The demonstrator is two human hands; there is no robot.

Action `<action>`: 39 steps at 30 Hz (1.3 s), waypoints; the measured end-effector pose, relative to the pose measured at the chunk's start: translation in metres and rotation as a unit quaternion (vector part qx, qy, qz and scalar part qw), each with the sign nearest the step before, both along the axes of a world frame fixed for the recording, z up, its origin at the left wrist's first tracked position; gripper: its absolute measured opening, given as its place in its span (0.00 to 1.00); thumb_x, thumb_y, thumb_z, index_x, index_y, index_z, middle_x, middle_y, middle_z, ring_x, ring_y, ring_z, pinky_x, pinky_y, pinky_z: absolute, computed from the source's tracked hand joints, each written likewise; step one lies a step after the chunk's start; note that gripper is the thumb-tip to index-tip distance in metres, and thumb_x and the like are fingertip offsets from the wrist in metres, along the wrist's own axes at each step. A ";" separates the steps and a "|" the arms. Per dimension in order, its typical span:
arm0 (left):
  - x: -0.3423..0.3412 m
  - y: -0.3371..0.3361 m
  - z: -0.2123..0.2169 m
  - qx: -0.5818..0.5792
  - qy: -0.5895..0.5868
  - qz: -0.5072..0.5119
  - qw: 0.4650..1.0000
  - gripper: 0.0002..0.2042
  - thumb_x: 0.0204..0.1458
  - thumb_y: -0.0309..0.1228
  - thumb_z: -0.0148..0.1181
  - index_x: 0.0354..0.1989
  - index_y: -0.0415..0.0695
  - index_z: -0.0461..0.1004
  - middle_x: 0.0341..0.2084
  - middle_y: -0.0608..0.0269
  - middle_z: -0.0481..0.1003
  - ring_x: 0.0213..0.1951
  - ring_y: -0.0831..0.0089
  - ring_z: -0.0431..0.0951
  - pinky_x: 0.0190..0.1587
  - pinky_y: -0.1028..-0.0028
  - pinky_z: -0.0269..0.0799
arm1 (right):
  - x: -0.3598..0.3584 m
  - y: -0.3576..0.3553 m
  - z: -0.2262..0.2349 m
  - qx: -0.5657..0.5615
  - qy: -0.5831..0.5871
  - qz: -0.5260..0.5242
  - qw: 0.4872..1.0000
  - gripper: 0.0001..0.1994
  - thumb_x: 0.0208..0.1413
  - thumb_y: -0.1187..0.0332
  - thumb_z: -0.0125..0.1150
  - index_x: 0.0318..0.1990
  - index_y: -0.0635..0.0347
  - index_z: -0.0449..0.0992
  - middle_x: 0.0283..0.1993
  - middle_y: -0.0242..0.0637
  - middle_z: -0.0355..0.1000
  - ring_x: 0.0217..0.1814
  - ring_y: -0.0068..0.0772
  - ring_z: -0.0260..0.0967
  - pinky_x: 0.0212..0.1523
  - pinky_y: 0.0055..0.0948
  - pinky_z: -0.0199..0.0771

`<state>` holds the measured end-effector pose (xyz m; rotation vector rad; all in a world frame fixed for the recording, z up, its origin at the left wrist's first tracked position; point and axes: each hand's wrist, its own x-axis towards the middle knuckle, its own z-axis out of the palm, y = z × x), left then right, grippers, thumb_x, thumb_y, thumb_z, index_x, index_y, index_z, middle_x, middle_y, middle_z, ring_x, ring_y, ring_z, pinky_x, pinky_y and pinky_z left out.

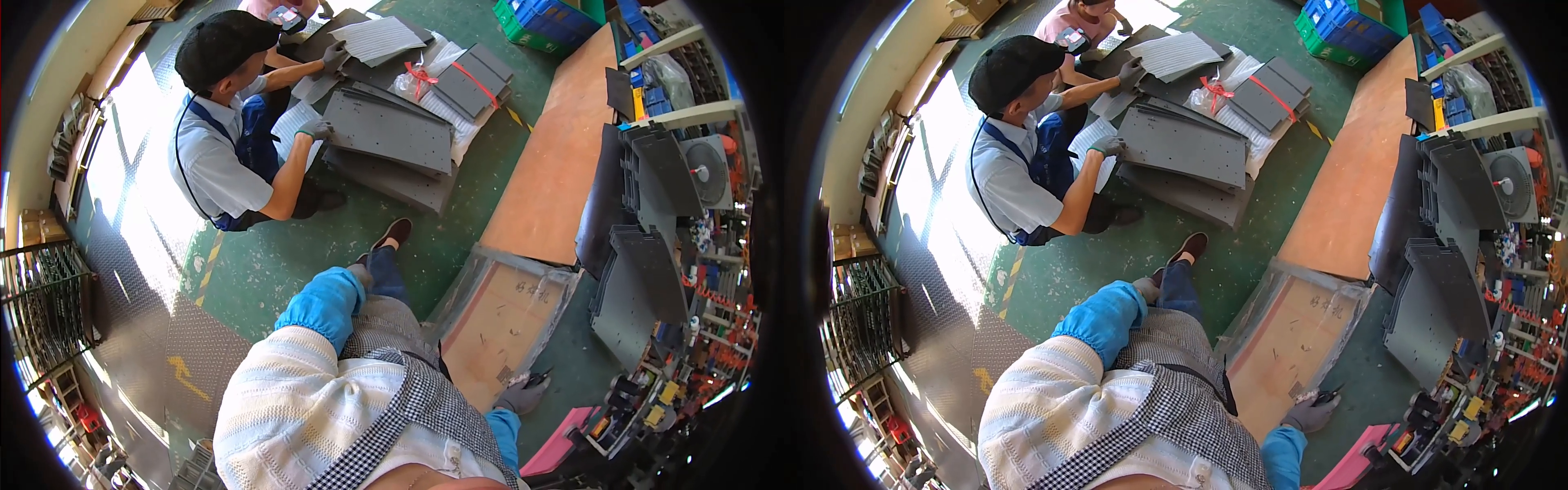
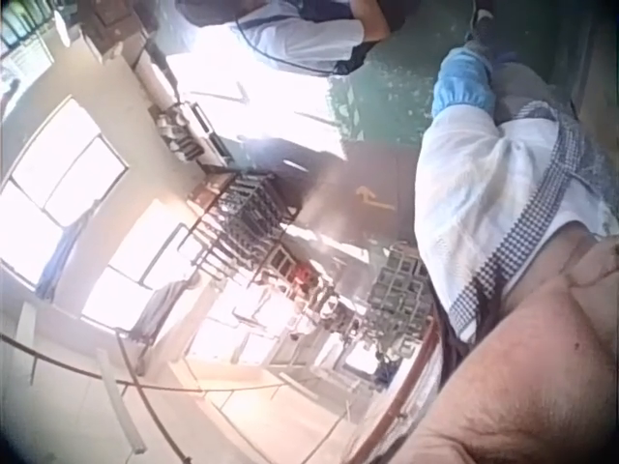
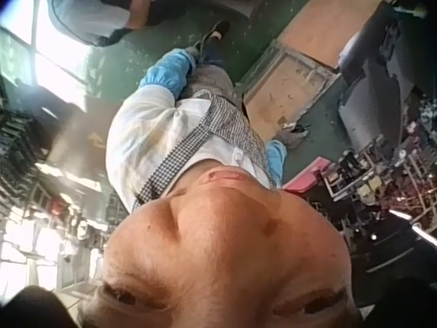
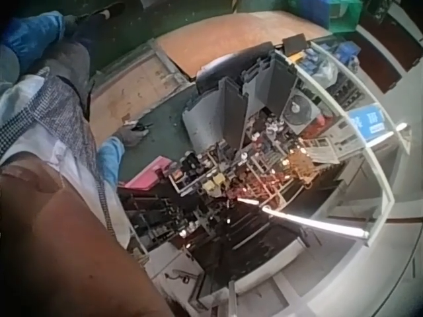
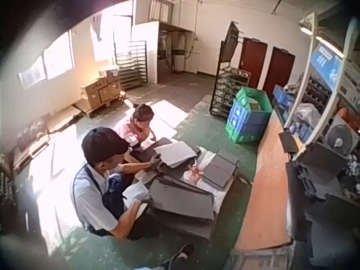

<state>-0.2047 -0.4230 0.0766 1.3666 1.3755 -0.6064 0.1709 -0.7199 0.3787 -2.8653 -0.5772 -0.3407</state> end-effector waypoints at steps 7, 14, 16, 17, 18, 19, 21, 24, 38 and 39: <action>0.000 0.006 0.028 -0.010 -0.012 0.060 0.998 0.19 0.48 0.36 0.59 0.48 0.43 0.79 0.47 0.52 0.79 0.53 0.56 0.77 0.56 0.63 0.69 | -0.003 0.000 0.003 -0.027 -0.001 -0.023 0.999 0.30 0.53 0.69 0.64 0.64 0.60 0.63 0.51 0.53 0.72 0.49 0.55 0.74 0.48 0.48 0.73; 0.022 0.006 0.056 -0.021 -0.021 0.043 0.999 0.21 0.53 0.35 0.55 0.57 0.47 0.75 0.58 0.55 0.72 0.60 0.56 0.71 0.63 0.63 0.64 | 0.005 -0.010 -0.007 -0.033 0.010 -0.035 0.999 0.30 0.54 0.67 0.63 0.65 0.59 0.63 0.52 0.53 0.72 0.51 0.56 0.72 0.50 0.49 0.71; 0.022 0.008 0.055 -0.039 -0.016 0.046 0.998 0.22 0.53 0.35 0.54 0.58 0.47 0.74 0.59 0.56 0.71 0.61 0.58 0.69 0.63 0.64 0.63 | 0.002 -0.006 -0.006 -0.044 -0.005 -0.032 0.999 0.30 0.54 0.67 0.63 0.65 0.58 0.63 0.52 0.53 0.72 0.51 0.56 0.72 0.50 0.49 0.71; 0.022 0.008 0.056 -0.036 -0.016 0.044 0.998 0.22 0.53 0.35 0.54 0.58 0.47 0.74 0.59 0.56 0.71 0.61 0.58 0.69 0.63 0.64 0.63 | 0.004 -0.010 -0.007 -0.040 -0.009 -0.018 0.999 0.30 0.55 0.67 0.62 0.66 0.57 0.61 0.51 0.53 0.73 0.49 0.55 0.73 0.49 0.48 0.72; 0.021 0.006 0.059 -0.032 -0.014 0.026 0.999 0.22 0.53 0.36 0.54 0.58 0.46 0.73 0.59 0.55 0.72 0.60 0.58 0.71 0.62 0.64 0.65 | 0.006 -0.013 -0.008 -0.037 -0.012 -0.004 0.999 0.30 0.56 0.68 0.61 0.67 0.57 0.60 0.50 0.52 0.73 0.48 0.53 0.74 0.47 0.48 0.73; 0.022 0.006 0.062 -0.030 -0.012 0.007 0.999 0.23 0.53 0.37 0.54 0.59 0.46 0.73 0.58 0.55 0.72 0.59 0.57 0.72 0.61 0.64 0.66 | 0.010 -0.018 -0.011 -0.035 -0.013 -0.007 0.999 0.30 0.56 0.68 0.61 0.67 0.57 0.60 0.50 0.52 0.73 0.48 0.53 0.74 0.47 0.48 0.73; 0.020 0.011 0.047 -0.034 -0.012 0.010 0.999 0.23 0.53 0.37 0.54 0.58 0.47 0.73 0.57 0.55 0.73 0.58 0.57 0.72 0.60 0.64 0.66 | 0.017 -0.026 -0.019 -0.003 0.028 -0.032 0.999 0.30 0.56 0.67 0.62 0.66 0.57 0.61 0.52 0.53 0.72 0.51 0.55 0.72 0.50 0.49 0.71; 0.017 0.007 0.045 -0.034 -0.005 0.020 0.999 0.21 0.52 0.36 0.54 0.56 0.47 0.75 0.55 0.54 0.75 0.57 0.56 0.74 0.59 0.63 0.67 | 0.010 -0.015 -0.013 -0.079 -0.055 0.003 0.995 0.30 0.56 0.68 0.62 0.66 0.58 0.60 0.46 0.50 0.74 0.43 0.51 0.76 0.44 0.46 0.75; 0.029 0.025 0.061 -0.070 -0.024 -0.004 0.997 0.25 0.54 0.38 0.52 0.61 0.46 0.70 0.61 0.53 0.69 0.62 0.56 0.68 0.64 0.63 0.63 | 0.024 -0.033 -0.031 0.009 0.043 -0.032 0.999 0.31 0.53 0.66 0.63 0.65 0.60 0.62 0.53 0.55 0.72 0.52 0.58 0.71 0.51 0.50 0.70; 0.028 0.025 0.058 -0.070 -0.021 0.006 0.997 0.25 0.54 0.38 0.52 0.61 0.45 0.70 0.61 0.53 0.69 0.62 0.56 0.68 0.64 0.63 0.62 | 0.024 -0.035 -0.031 0.011 0.042 -0.030 0.999 0.31 0.53 0.66 0.63 0.65 0.60 0.62 0.52 0.55 0.72 0.52 0.58 0.71 0.51 0.50 0.70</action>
